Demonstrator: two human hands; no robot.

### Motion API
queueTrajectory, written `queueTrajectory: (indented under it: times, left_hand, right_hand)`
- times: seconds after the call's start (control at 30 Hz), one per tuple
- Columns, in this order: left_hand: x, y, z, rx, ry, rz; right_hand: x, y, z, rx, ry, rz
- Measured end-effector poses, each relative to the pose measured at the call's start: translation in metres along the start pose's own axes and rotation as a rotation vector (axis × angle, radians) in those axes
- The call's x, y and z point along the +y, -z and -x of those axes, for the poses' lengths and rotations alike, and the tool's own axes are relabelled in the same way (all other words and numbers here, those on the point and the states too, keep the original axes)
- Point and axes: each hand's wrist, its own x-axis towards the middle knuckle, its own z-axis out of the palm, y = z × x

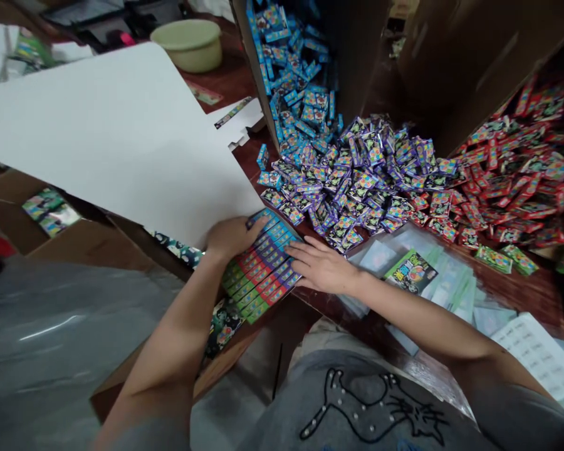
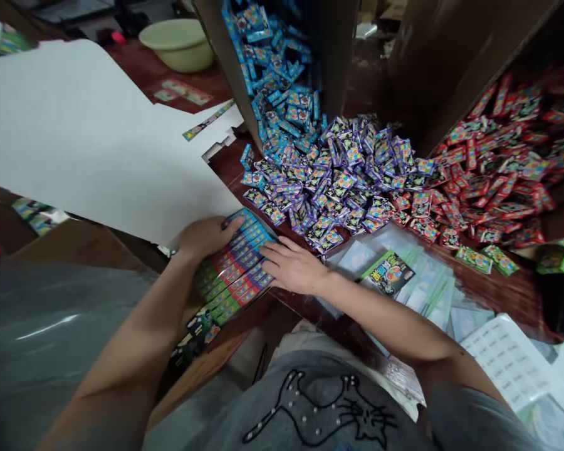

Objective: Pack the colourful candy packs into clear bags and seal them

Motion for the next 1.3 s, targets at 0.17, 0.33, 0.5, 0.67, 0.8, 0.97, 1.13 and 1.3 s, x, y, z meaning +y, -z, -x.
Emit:
queueTrajectory:
  times: [0.17,0.33,0.5,0.67,0.8,0.97,1.13,1.3]
  left_hand:
    - [0.001,0.001,0.021,0.163,0.001,0.080]
    - [0.017,-0.012,0.081,0.518,-0.328,0.298]
    - [0.034,-0.033,0.119,0.459,-0.348,0.263]
    - [0.029,-0.036,0.116,0.473,-0.360,0.240]
    - [0.023,-0.037,0.109,0.468,-0.417,0.223]
    - [0.022,-0.044,0.107,0.474,-0.406,0.224]
    - [0.024,-0.042,0.101,0.431,-0.406,0.262]
    - [0.029,-0.029,0.085,0.408,-0.429,0.263]
  right_hand:
    - [0.002,-0.013,-0.001,0.024,-0.017,-0.055]
    - [0.002,-0.015,0.002,0.081,0.000,-0.055]
    - [-0.001,-0.015,0.004,0.114,-0.019,-0.033]
    - [0.000,-0.017,0.005,0.145,0.014,-0.010]
    - [-0.003,-0.010,0.002,0.105,0.006,0.011]
    - [-0.013,0.021,0.031,0.144,-0.126,-0.013]
    - [-0.016,0.061,0.113,0.293,-0.457,0.010]
    - [-0.007,0.082,0.203,0.332,-0.699,0.123]
